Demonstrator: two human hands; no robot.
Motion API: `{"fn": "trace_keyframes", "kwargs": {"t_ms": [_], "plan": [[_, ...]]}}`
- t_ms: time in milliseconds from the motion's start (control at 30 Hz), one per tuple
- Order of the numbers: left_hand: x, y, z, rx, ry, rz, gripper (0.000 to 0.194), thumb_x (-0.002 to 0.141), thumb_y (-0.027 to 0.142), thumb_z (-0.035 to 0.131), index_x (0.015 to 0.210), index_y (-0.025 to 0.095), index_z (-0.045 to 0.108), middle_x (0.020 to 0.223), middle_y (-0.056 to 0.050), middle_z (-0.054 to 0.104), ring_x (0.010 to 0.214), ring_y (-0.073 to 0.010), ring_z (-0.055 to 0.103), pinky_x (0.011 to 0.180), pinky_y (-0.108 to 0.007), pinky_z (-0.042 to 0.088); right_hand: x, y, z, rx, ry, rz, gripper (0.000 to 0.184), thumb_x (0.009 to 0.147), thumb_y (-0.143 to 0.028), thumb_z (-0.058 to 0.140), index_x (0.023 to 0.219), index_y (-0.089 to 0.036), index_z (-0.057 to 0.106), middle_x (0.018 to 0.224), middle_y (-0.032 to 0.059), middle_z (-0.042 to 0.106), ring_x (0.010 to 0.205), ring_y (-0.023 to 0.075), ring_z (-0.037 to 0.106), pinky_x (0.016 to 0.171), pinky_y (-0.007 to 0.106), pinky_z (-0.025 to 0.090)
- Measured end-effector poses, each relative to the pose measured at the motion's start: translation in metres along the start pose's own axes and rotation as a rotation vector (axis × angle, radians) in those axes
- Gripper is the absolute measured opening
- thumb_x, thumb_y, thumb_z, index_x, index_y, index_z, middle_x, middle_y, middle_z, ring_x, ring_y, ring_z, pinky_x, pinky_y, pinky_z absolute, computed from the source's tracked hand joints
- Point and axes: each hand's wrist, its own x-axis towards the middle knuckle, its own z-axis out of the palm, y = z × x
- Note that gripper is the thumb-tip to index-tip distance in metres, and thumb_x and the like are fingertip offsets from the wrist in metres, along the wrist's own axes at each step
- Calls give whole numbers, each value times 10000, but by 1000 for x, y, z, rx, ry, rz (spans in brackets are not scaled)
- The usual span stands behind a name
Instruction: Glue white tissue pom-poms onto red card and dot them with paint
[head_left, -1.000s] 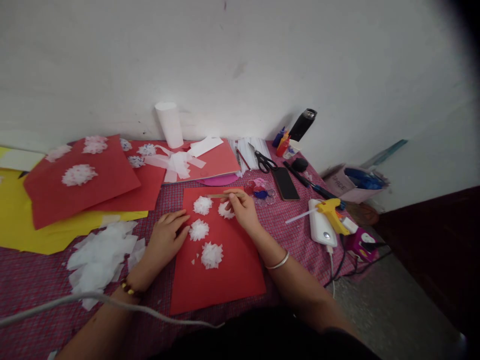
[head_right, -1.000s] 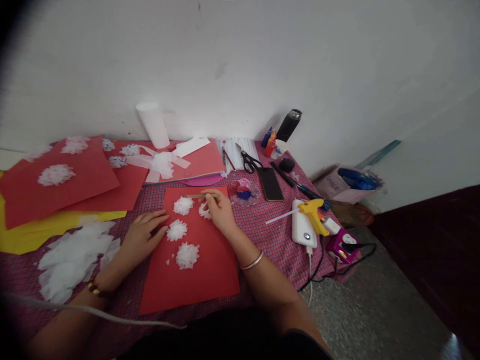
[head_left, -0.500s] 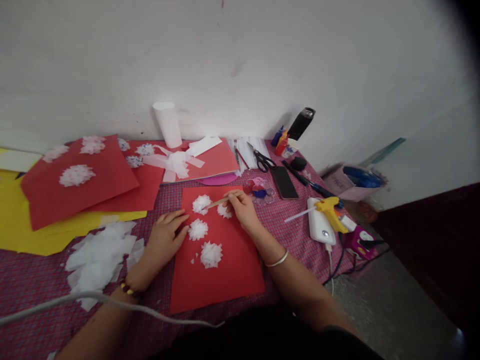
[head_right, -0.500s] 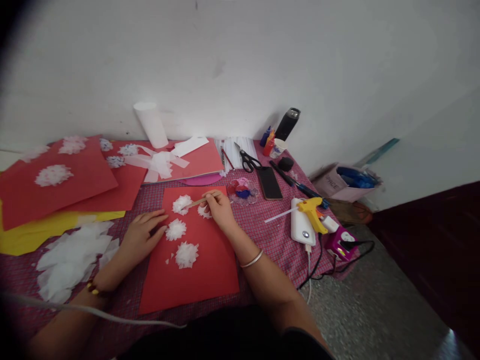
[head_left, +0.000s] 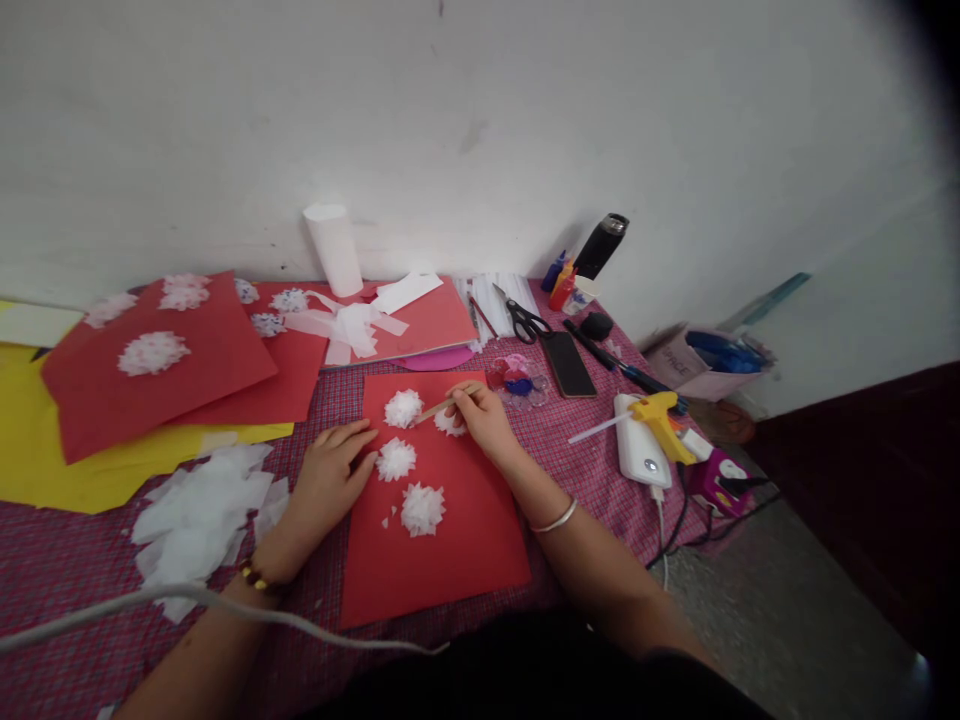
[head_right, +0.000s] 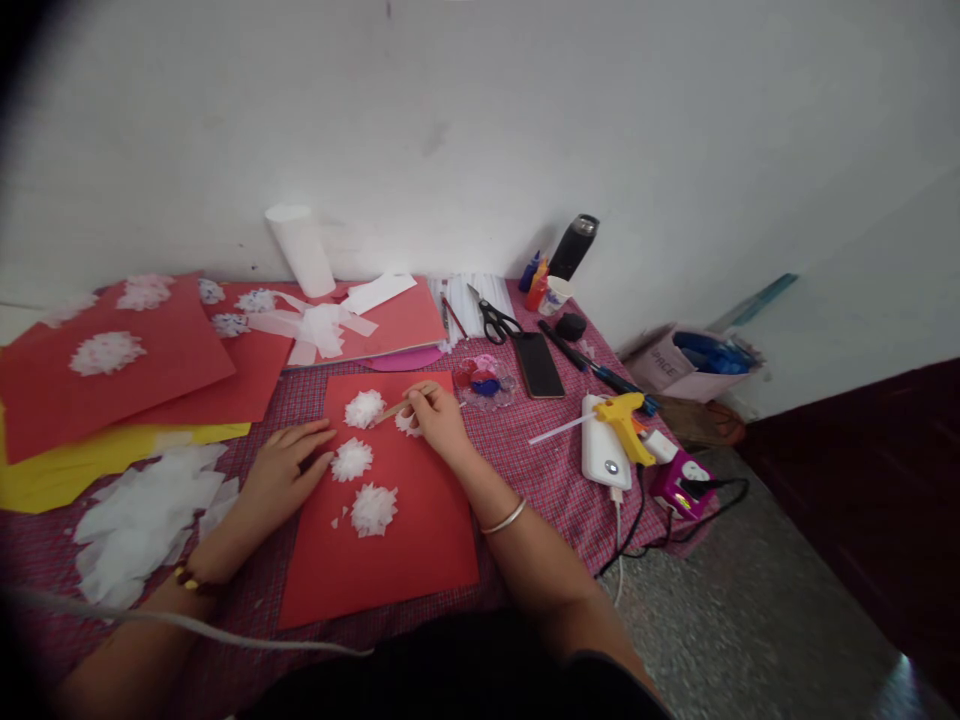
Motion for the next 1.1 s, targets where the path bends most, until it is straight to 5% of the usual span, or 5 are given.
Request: {"fn": "trace_keyframes", "kwargs": {"t_ms": [867,1100], "plan": [[0,-1,0,-1,0,8,324,934,326,486,1141,183,691,1287,-138,666,1150,-305,608,1005,-519,467,1,-8,-10,46,90,-33,257,806,-459,598,828,-203,586,578,-38,627,419,91,512,402,205,356],[0,-1,-1,0,-4,1,327,936,331,480,1143,194,693,1283,-134,670,1153,-301,609,1003,-510,471,-3,-5,1,29,-12,-15,276,776,-468,649,803,-194,629,594,-18,665,411,92,520,414,212,400]]}}
